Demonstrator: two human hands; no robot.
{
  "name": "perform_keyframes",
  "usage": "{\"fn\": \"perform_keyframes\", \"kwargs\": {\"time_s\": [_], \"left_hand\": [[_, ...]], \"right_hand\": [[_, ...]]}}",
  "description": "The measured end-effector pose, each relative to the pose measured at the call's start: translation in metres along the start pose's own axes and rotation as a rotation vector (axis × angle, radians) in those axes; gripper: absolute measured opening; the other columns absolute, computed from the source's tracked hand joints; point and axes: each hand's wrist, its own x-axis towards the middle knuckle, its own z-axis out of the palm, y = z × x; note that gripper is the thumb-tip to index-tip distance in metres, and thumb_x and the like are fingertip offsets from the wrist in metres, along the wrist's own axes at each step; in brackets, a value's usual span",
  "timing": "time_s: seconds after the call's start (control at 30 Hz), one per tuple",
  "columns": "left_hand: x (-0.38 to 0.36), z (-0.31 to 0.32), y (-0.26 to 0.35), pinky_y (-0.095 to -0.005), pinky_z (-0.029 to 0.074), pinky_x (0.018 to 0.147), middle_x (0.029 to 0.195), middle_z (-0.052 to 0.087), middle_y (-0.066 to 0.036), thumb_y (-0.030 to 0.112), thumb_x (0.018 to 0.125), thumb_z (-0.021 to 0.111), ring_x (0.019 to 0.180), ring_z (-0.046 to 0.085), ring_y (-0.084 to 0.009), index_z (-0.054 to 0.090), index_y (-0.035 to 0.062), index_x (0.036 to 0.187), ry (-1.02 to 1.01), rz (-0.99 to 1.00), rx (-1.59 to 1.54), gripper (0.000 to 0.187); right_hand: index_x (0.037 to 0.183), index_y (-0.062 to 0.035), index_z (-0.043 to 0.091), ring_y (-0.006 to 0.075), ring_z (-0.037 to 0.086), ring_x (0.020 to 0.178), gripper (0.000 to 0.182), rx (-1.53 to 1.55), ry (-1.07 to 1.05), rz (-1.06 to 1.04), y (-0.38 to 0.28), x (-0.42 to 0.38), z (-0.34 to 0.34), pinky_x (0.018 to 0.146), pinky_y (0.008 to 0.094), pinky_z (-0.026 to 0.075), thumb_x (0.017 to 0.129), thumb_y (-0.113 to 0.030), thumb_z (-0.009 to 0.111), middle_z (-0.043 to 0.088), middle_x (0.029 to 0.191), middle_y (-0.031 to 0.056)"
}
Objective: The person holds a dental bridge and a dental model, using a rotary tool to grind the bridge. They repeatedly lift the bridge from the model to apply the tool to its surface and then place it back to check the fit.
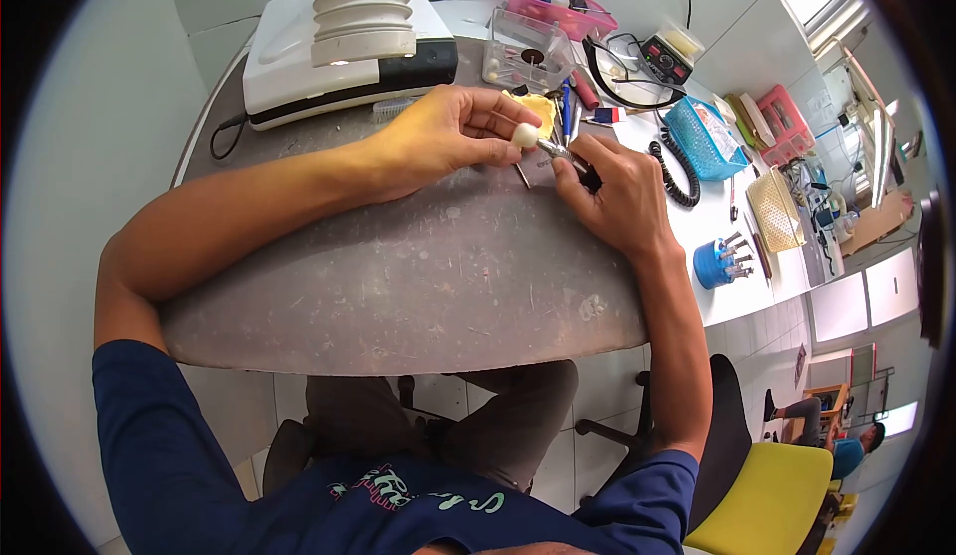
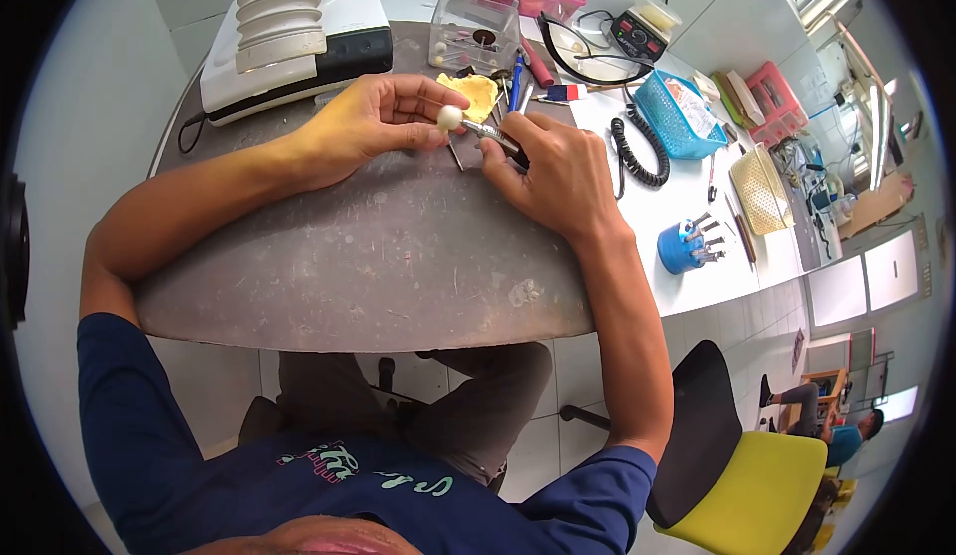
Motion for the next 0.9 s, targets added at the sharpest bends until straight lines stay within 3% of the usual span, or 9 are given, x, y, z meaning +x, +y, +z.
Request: {"fn": "perform_keyframes", "kwargs": {"time_s": [0.13,0.2,0.47,0.53,0.9], "left_hand": [[0.0006,-0.0015,-0.0023,-0.025,0.048,0.096,0.119,0.068,-0.006,0.006,0.093,0.068,0.108,0.063,-0.0098,0.057,0.0027,0.134,0.012,0.01,-0.01,0.042],[0.0017,0.002,-0.0025,-0.0244,0.052,0.087,0.112,0.07,-0.006,0.002,0.091,0.069,0.099,0.066,-0.011,0.062,0.0008,0.126,0.042,0.034,-0.039,0.036],[0.0015,-0.0013,-0.0043,-0.024,0.052,0.088,0.111,0.07,-0.005,0.002,0.091,0.069,0.098,0.065,-0.01,0.062,0.0,0.127,0.033,0.06,-0.052,0.037],[0.0001,-0.0017,-0.0007,-0.0242,0.049,0.095,0.119,0.068,-0.007,0.007,0.094,0.067,0.106,0.063,-0.0097,0.058,0.0024,0.134,-0.017,0.008,-0.017,0.041],[0.0014,-0.0021,-0.0015,-0.0248,0.05,0.094,0.12,0.069,-0.008,0.007,0.094,0.067,0.108,0.063,-0.0107,0.057,0.0018,0.135,-0.016,0.014,-0.008,0.042]], "right_hand": [[0.085,-0.0037,0.067,0.0295,0.063,0.057,0.024,-0.002,0.007,0.018,0.0036,-0.0011,-0.0006,0.053,0.0401,0.05,0.086,-0.027,0.069,0.064,0.07,0.011],[0.085,-0.0036,0.067,0.0297,0.063,0.057,0.024,-0.009,-0.003,0.014,0.0016,0.0009,-0.0016,0.053,0.0401,0.05,0.086,-0.027,0.069,0.064,0.07,0.0111],[0.085,-0.0039,0.067,0.0301,0.063,0.056,0.023,0.0,0.006,0.005,-0.0007,0.0019,-0.0001,0.053,0.0408,0.05,0.086,-0.027,0.068,0.064,0.07,0.0115],[0.085,-0.004,0.067,0.0302,0.063,0.056,0.023,-0.004,-0.004,0.001,-0.0016,0.0016,-0.0004,0.053,0.041,0.05,0.086,-0.027,0.068,0.064,0.069,0.0115],[0.084,-0.0038,0.066,0.0303,0.062,0.056,0.024,0.006,0.02,-0.004,0.0002,0.0001,0.0003,0.053,0.041,0.049,0.087,-0.028,0.068,0.064,0.069,0.0113]]}}
